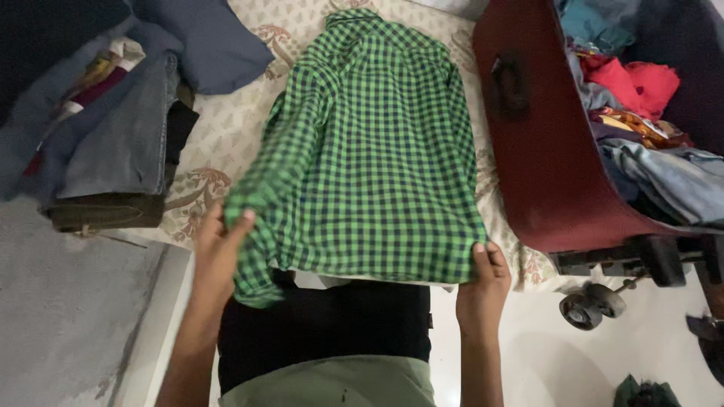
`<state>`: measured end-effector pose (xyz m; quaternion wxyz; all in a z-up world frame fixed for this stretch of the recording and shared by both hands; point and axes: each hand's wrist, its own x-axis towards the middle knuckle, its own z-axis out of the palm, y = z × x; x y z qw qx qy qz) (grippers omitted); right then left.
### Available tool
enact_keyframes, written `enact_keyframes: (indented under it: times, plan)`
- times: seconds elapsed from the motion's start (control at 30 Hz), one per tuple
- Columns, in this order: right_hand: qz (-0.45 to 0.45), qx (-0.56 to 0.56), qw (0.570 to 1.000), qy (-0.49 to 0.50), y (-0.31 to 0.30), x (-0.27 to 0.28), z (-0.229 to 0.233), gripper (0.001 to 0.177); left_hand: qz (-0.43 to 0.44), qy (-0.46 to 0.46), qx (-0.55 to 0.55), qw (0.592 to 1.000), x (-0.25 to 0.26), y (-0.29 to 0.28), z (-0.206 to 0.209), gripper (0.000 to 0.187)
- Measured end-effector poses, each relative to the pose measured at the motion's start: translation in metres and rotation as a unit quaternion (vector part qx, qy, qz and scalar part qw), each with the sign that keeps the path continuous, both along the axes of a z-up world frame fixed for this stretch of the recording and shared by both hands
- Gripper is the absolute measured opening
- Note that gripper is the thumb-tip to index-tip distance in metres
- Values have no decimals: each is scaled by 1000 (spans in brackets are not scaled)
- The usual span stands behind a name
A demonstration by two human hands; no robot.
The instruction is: The person folds a pair of grey trousers, a black t-shirt, and a green checkered shirt by hand on a bed before placing them into a suitcase.
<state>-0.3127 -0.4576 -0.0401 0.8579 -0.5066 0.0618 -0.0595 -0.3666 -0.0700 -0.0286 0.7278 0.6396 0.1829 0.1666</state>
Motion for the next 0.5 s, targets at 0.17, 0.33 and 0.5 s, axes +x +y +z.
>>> enact_keyframes:
  times: [0.17, 0.33, 0.5]
  plan:
    - [-11, 89, 994, 60, -17, -10, -4, 7, 21, -44, -322, 945, -28, 27, -4, 44]
    - [-86, -295, 946, 103, -22, -37, -40, 24, 101, 138, 21, 985, -69, 40, -42, 37]
    - [-119, -591, 780, -170, -1, -41, -10, 26, 22, 21, 268, 963, -76, 53, -59, 25]
